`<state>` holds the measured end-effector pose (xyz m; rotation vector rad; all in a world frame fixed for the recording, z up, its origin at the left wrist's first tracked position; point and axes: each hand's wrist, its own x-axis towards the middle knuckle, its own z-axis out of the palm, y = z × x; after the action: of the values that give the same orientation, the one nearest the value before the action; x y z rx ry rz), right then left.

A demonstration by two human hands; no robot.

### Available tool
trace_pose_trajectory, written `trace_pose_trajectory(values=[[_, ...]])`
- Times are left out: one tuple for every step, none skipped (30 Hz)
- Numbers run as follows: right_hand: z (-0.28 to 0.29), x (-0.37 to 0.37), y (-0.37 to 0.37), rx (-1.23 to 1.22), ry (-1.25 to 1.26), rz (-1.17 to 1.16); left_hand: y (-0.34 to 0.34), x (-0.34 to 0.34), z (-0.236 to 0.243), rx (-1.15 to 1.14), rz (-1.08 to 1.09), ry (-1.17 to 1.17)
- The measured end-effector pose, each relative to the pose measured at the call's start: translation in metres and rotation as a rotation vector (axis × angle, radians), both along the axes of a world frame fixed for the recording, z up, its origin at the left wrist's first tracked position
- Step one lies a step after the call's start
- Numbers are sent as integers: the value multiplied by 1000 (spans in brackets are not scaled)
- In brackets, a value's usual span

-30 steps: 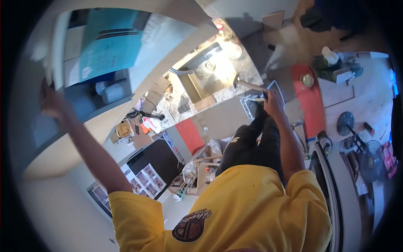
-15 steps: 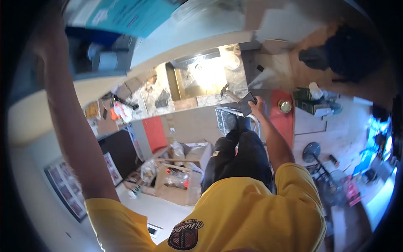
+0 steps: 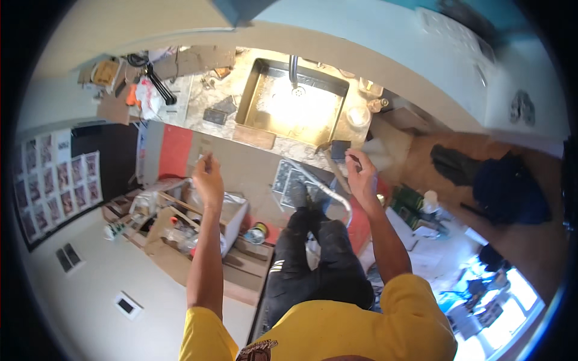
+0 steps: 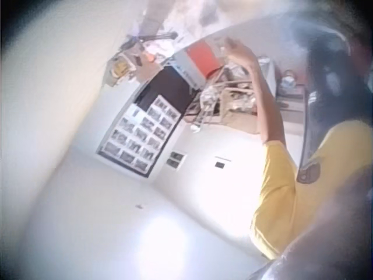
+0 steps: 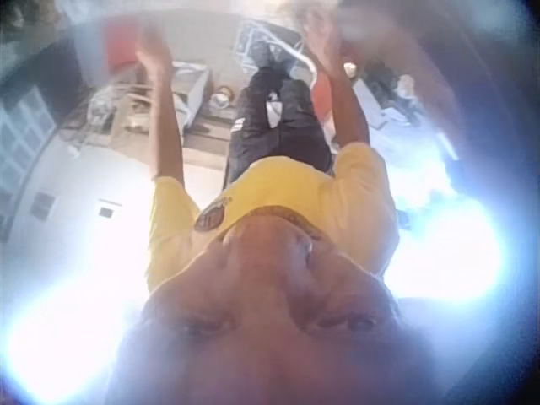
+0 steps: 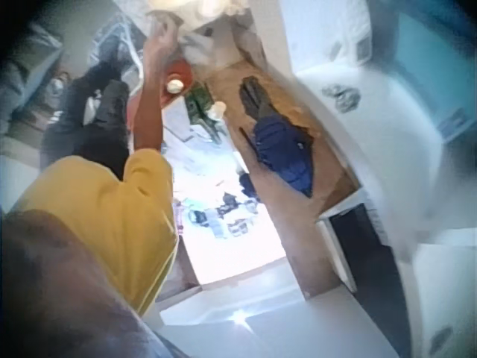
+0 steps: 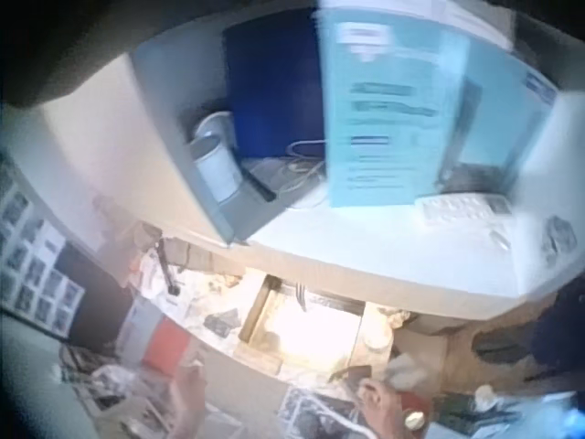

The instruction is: The person uses a yellow utility knife to cut a strip of material along the edge of a white cabinet shelf. They then use a hammer to tap a metal hinge into place on the cabinet frame. The person continues to use the utility knife to trim the material around the hinge area.

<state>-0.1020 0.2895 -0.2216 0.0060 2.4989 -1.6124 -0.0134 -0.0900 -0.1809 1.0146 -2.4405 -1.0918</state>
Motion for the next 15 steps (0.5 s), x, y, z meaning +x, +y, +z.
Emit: trace_pose_trajectory(values=[[62,-18,-9,85,204,109,-15,33,-61,-11,-5,-144],[114,-37,-21,158,415,227,-25,55,-113,-24,-7,-282],[148,-59,-24,267,742,264,-25,57,-151,278,128,-332],[179,-81,-19,358,914,361,-29,62,-185,580,278,-373],[200,-104,-21,535,1035,337,-45,80,-233,456,337,-336],[217,-131,-23,731,1146,294,-56,89,-276,346,374,-329],[234,-155,-26,955,1269,229,-47,56,-280,488,436,-265],[232,-175,-33,913,1242,296,-46,27,-271,608,509,-200],[224,-192,-34,998,1330,314,-76,39,-319,482,464,-257],[212,-202,-30,1127,1422,308,-89,21,-345,393,446,-258],[206,-208,-23,1203,1466,294,-101,-1,-371,304,420,-262],[203,-208,-15,1314,1527,262,-95,-54,-358,249,438,-202],[202,-208,-6,1284,1527,235,-111,-77,-356,174,418,-228],[201,-209,2,1252,1528,212,-129,-97,-364,102,399,-254],[199,-211,14,1314,1539,133,-151,-99,-377,71,465,-257]])
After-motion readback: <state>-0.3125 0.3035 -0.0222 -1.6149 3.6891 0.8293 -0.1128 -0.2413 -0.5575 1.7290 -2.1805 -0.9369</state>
